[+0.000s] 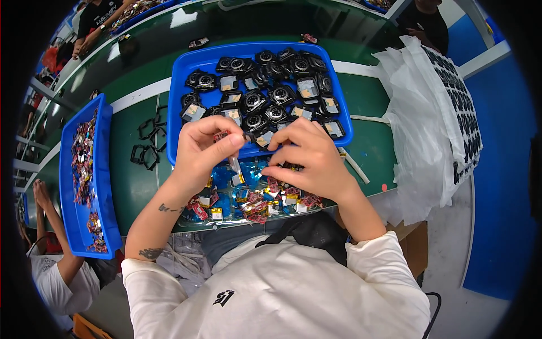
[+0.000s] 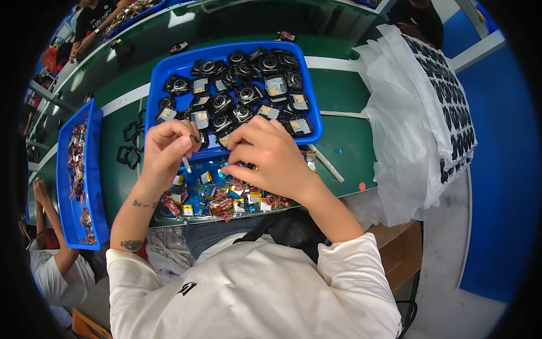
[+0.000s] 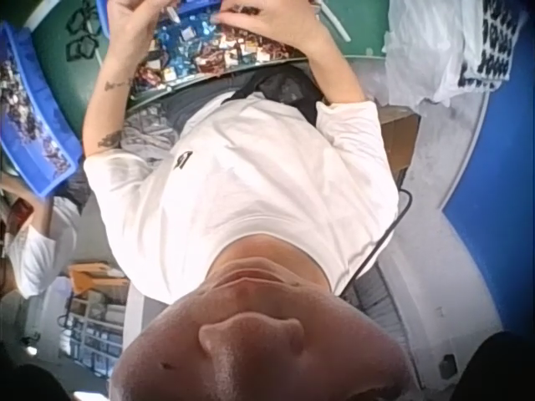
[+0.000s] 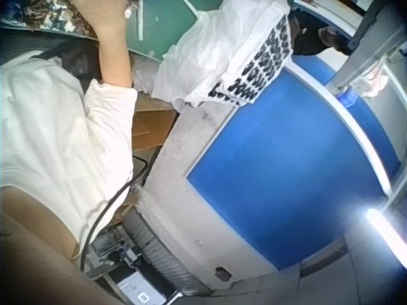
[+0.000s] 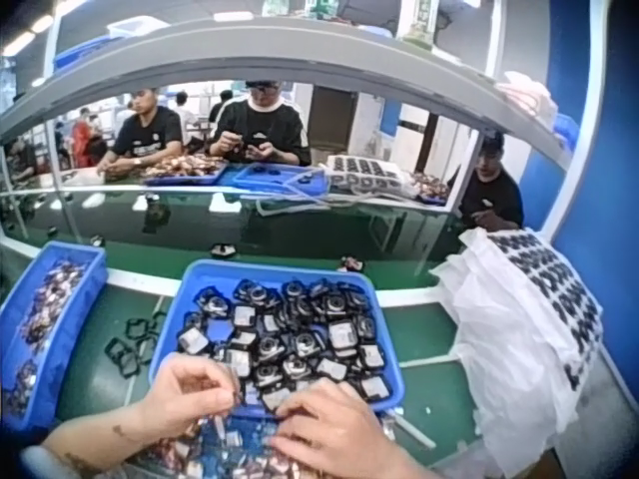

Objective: Manually assemble small electronic components, specifically attaching camera modules to black plastic frames.

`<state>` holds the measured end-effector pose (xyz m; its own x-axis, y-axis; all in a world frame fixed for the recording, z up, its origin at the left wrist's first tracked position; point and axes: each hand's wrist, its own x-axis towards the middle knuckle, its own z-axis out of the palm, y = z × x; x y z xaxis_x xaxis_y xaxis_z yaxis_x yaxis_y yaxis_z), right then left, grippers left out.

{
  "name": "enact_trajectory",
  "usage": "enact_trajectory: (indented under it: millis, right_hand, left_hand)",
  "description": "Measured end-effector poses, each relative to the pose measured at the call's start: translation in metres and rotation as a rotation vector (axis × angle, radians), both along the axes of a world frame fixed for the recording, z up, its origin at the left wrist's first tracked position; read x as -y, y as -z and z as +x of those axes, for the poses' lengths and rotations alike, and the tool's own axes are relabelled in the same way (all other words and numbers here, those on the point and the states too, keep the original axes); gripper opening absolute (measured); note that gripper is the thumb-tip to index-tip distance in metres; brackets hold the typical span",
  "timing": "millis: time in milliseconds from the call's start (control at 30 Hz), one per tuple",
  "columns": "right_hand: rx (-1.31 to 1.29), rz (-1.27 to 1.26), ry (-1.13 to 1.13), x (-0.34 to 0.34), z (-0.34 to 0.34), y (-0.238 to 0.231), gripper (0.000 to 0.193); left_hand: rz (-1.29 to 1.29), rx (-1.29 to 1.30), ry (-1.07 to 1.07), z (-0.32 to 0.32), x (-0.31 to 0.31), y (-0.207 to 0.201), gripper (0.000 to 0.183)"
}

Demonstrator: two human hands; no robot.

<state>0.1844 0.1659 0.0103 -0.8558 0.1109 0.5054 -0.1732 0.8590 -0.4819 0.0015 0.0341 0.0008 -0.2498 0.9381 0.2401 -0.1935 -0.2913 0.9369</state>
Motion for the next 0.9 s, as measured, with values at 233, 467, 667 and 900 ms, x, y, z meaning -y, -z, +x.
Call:
enact_trajectory:
  millis: [233,467,667,900]
  right_hand:
    - [-0.052,0.013,0.261,-0.027,0.007,-0.011,0.011]
    - [0.073,0.243,0.285,-0.052,-0.007,-0.013,0.016]
    - [0.280,0.072,0.367,-0.020,-0.024,-0.005,0.034]
    - [0.275,-0.066,0.425,-0.008,-0.023,-0.005,0.035]
  left_hand:
    - [-0.037,0.028,-0.002,0.002,0.000,-0.004,0.008]
    - [-0.022,-0.001,-0.022,0.002,-0.001,-0.001,0.008]
    - [-0.008,-0.024,-0.042,0.003,-0.002,0.000,0.007]
    - [0.044,-0.067,-0.083,0.004,-0.003,0.001,0.005]
